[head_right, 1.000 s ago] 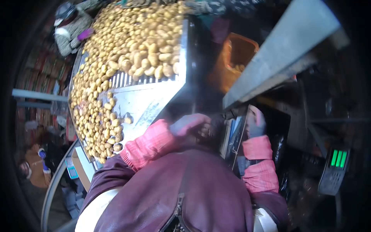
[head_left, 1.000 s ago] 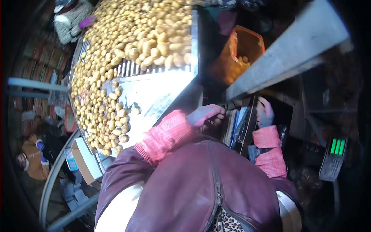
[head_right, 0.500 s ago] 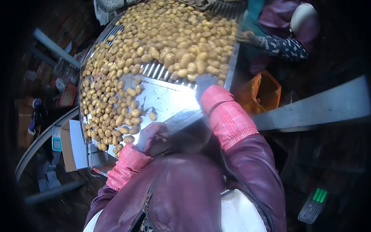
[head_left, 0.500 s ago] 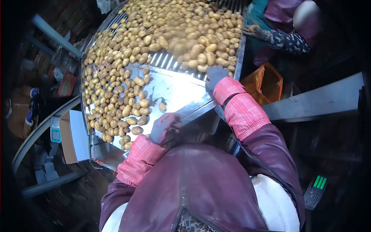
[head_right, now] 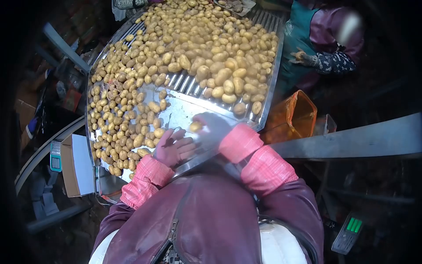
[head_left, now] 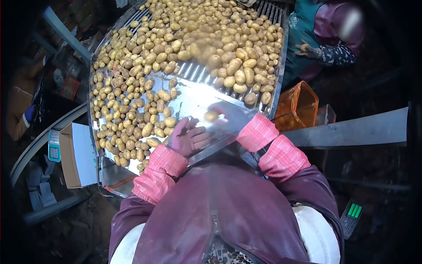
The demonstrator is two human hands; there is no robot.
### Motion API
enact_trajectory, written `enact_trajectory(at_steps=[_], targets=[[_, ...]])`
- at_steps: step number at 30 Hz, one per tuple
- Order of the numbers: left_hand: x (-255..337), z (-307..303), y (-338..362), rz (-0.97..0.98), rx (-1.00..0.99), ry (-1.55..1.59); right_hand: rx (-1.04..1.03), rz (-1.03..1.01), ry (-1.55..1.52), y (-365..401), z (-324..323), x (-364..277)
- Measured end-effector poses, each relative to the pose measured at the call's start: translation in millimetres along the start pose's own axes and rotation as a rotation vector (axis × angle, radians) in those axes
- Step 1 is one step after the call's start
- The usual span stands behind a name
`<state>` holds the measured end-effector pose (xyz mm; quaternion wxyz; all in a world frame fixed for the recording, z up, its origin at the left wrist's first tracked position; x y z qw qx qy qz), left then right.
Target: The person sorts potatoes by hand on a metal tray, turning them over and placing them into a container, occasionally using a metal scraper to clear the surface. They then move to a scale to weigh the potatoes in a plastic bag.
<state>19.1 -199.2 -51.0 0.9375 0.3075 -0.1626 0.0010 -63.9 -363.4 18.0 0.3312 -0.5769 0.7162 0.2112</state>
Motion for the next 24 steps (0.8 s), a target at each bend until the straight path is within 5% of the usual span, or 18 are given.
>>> enact_trajectory(at_steps=[2, 6, 9, 12, 15, 16, 18, 20, 22, 24], targets=[[0, -4, -6, 0.033, -0.042, 0.093, 0.065, -0.228, 0.111, -13, -10, -19], [5, -38, -15, 0.117, -0.067, 0.099, 0.254, 0.059, 1.014, -38, -70, 16], [1, -37, -4, 0.140, -0.019, 0.071, 0.076, 0.227, 1.047, -56, -61, 70], [-4, -38, 3, 0.124, 0.214, 0.132, 0.045, 0.174, 0.778, -55, -47, 92], [3, -31, 5, 0.214, 0.078, -0.040, 0.216, 0.055, 0.655, -42, -37, 75], [3, -25, 6, 0.203, 0.031, -0.022, 0.285, -0.166, 0.515, -34, -39, 33], [7, -11, 8, 0.173, -0.060, 0.011, 0.035, -0.041, 0.291, -43, -19, 6], [7, 0, 4, 0.108, -0.116, 0.149, -0.027, -0.304, -0.039, -33, 11, -13], [6, -2, 6, 0.061, -0.122, 0.197, 0.097, -0.454, 0.249, -37, 12, -23], [2, -10, 8, 0.018, -0.075, 0.166, 0.080, -0.280, 0.467, -55, 14, 1]])
Point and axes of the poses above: each hand's wrist, its own y-axis away from the middle knuckle, its own z-axis out of the palm, x = y × z, the point moved 7 cm from there along -y, towards the middle knuckle, and after that the axes turned 3 degrees about -z, right-handed, at the moved point
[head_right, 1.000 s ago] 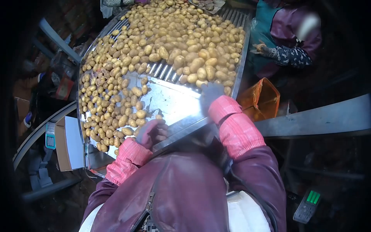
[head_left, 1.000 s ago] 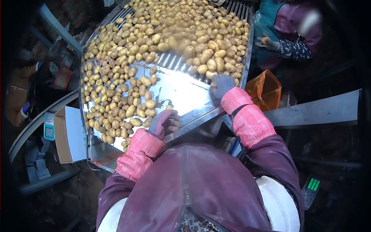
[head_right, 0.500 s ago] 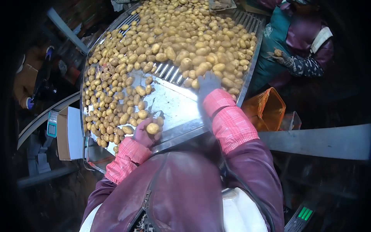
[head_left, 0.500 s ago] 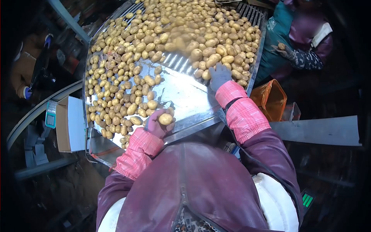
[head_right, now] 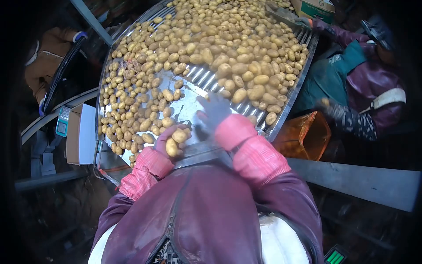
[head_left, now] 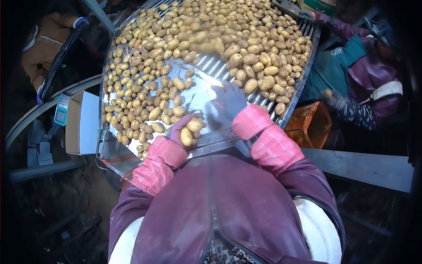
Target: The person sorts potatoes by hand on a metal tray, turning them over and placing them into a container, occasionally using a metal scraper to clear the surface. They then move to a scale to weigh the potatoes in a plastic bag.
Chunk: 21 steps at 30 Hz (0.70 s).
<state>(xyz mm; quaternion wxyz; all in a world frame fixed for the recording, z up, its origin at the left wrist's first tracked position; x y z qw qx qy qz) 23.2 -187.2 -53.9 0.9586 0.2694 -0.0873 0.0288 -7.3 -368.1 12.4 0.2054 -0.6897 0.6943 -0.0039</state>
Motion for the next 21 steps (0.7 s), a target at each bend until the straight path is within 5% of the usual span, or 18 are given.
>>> enact_trajectory(at_steps=[4, 7, 11, 13, 15, 17, 18, 21], targets=[[3, 6, 10, 0.102, 0.049, 0.093, -0.226, 0.074, 0.254, -15, 44, 28], [18, -12, 14, 0.217, 0.148, 0.185, -0.290, 0.227, -0.104, -16, 38, 14], [24, 4, 31, 0.324, -0.121, 0.220, -0.140, 0.084, -0.422, -9, 26, -41], [23, 12, 32, 0.333, -0.067, 0.294, -0.038, -0.077, -0.454, -3, -13, -72], [23, 13, 33, 0.360, -0.046, 0.250, 0.051, -0.133, -0.052, 20, -8, -31], [18, -12, 29, 0.309, -0.054, 0.246, -0.092, 0.105, 0.075, 43, -18, 7], [15, -21, 25, 0.286, -0.078, 0.243, -0.280, 0.379, -0.005, 57, -25, 23], [14, -28, 16, 0.238, -0.112, 0.171, -0.371, 0.320, -0.031, 80, 5, 43]])
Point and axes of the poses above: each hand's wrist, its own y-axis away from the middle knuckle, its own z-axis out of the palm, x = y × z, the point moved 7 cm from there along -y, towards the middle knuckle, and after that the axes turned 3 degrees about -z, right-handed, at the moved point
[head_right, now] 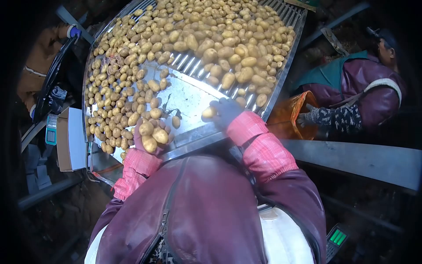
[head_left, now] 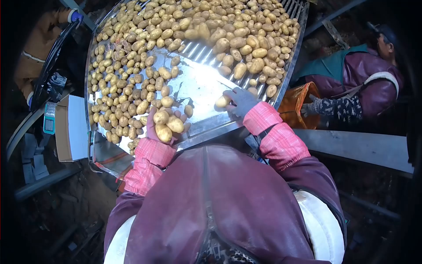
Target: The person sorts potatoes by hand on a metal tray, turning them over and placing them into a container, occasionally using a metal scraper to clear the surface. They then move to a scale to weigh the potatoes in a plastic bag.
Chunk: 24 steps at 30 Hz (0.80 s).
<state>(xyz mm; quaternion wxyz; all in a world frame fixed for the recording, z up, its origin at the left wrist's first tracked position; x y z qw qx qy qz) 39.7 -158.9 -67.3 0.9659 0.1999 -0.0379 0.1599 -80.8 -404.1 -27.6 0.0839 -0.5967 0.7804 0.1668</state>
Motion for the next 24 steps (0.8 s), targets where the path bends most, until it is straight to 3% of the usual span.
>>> enact_trajectory(at_steps=[3, 4, 7, 10, 12, 17, 18, 21, 24], targets=[[-4, 54, 16, 0.078, 0.287, -0.217, 0.023, 0.038, -0.176, -7, -9, -15], [-11, 54, 14, 0.051, 0.233, -0.099, -0.019, 0.094, -0.298, -6, -14, -19], [-12, 42, 7, 0.012, 0.082, -0.128, -0.081, 0.233, -0.298, -4, -19, -15], [-15, 29, 9, -0.049, 0.254, -0.235, -0.098, 0.185, -0.282, -8, -28, -27], [-16, 29, 11, -0.060, 0.207, -0.211, 0.060, -0.182, 0.050, -4, -22, -52], [-13, 19, 7, -0.036, 0.200, -0.190, -0.032, -0.168, -0.067, -27, 11, -87], [-13, 18, 6, -0.035, 0.207, -0.198, -0.168, -0.163, 0.021, -31, 12, -98], [-12, 19, 6, -0.012, 0.239, -0.199, -0.204, -0.240, 0.135, -53, 39, -99], [-11, 18, 2, -0.010, 0.217, -0.174, 0.100, -0.088, -0.189, -60, 37, -78]])
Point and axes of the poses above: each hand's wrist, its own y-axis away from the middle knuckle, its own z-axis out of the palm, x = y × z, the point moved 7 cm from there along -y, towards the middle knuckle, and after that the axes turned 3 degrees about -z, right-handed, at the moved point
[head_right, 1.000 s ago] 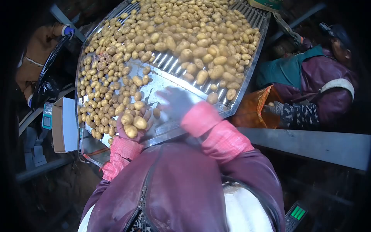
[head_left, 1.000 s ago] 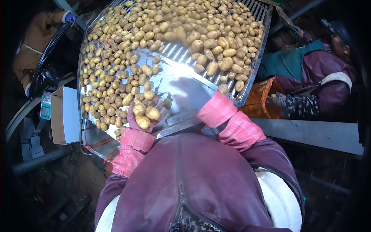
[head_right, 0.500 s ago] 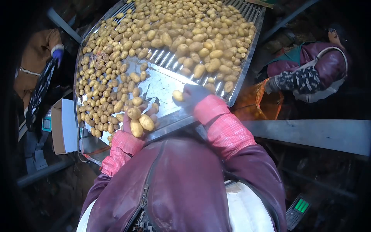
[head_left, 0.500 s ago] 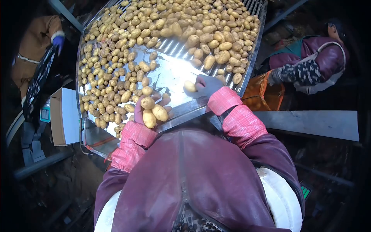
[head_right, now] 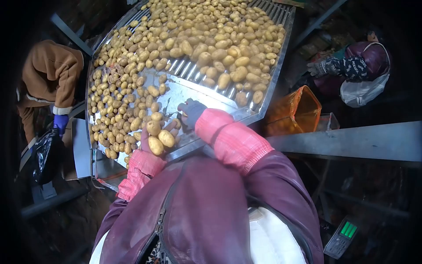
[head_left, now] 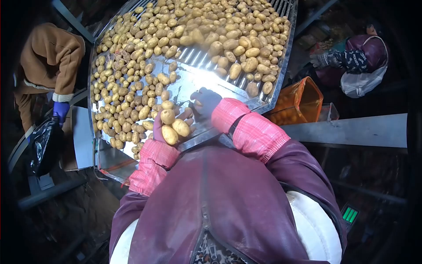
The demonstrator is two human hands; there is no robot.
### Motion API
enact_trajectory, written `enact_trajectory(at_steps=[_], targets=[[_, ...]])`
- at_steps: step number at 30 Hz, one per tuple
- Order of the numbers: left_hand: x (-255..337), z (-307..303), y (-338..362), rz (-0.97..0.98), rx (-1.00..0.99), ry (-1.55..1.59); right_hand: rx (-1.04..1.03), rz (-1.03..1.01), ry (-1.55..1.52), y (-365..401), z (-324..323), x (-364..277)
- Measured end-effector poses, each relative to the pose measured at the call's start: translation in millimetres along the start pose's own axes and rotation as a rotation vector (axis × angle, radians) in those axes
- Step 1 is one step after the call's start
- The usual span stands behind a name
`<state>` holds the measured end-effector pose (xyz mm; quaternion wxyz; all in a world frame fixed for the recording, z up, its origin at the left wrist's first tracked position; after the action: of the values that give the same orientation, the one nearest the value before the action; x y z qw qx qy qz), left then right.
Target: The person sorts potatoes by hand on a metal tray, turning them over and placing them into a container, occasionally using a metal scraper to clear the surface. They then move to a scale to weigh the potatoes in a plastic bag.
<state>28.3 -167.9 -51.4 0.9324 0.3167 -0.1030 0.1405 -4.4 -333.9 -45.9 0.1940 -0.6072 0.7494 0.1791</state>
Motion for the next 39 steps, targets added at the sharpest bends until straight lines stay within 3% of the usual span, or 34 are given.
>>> enact_trajectory(at_steps=[3, 5, 7, 10, 12, 14, 15, 16, 18, 20, 23, 28, 31, 35, 37, 39], targets=[[-2, 2, 1, -0.024, -0.115, 0.062, 0.193, -0.028, -0.224, 6, -31, -25], [1, 11, 3, -0.032, -0.259, 0.151, 0.188, -0.093, -0.211, 12, -50, -67], [13, 16, 6, 0.051, -0.210, 0.147, 0.124, -0.257, -0.076, 15, -47, -92], [17, 30, 13, 0.189, -0.029, 0.218, 0.197, -0.496, -0.078, 28, -55, -106], [16, 20, 0, 0.080, -0.299, 0.044, 0.208, -0.148, -0.301, 30, -85, -64], [13, 30, 2, -0.063, -0.533, 0.049, 0.189, 0.147, 0.057, 39, -98, 14], [18, 29, 13, 0.110, -0.203, -0.026, 0.141, 0.290, 0.228, 46, -104, 52], [19, 29, 14, 0.100, -0.177, -0.018, 0.242, 0.244, 0.485, 59, -104, 80], [18, 45, 25, 0.046, -0.067, 0.033, 0.104, 0.339, 0.570, 76, -82, 130], [17, 32, 6, -0.034, -0.314, 0.078, 0.067, 0.326, 0.510, 72, -82, 140], [18, 41, 8, -0.019, -0.442, 0.122, 0.078, 0.254, 0.388, 53, -87, 143], [18, 38, 6, -0.003, -0.455, 0.162, 0.045, 0.166, 0.385, 0, -116, 87], [16, 24, 4, -0.002, -0.389, 0.166, -0.272, 0.305, 0.526, -17, -87, 116], [9, 30, 8, -0.293, -0.676, 0.400, -0.221, 0.337, 0.503, -15, -91, 108], [9, 28, 9, -0.235, -0.604, 0.319, -0.173, 0.359, 0.443, -8, -100, 96], [11, 38, 16, -0.147, -0.409, 0.217, 0.046, 0.358, 0.119, 4, -97, 101]])
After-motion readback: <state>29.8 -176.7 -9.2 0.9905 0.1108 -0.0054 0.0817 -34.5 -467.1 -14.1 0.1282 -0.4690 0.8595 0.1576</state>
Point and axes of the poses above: each hand's wrist, its own y-axis away from the middle knuckle, its own z-axis out of the palm, x = y × z, the point moved 7 cm from there along -y, towards the middle knuckle, and after that the axes turned 3 degrees about -z, right-handed, at the moved point
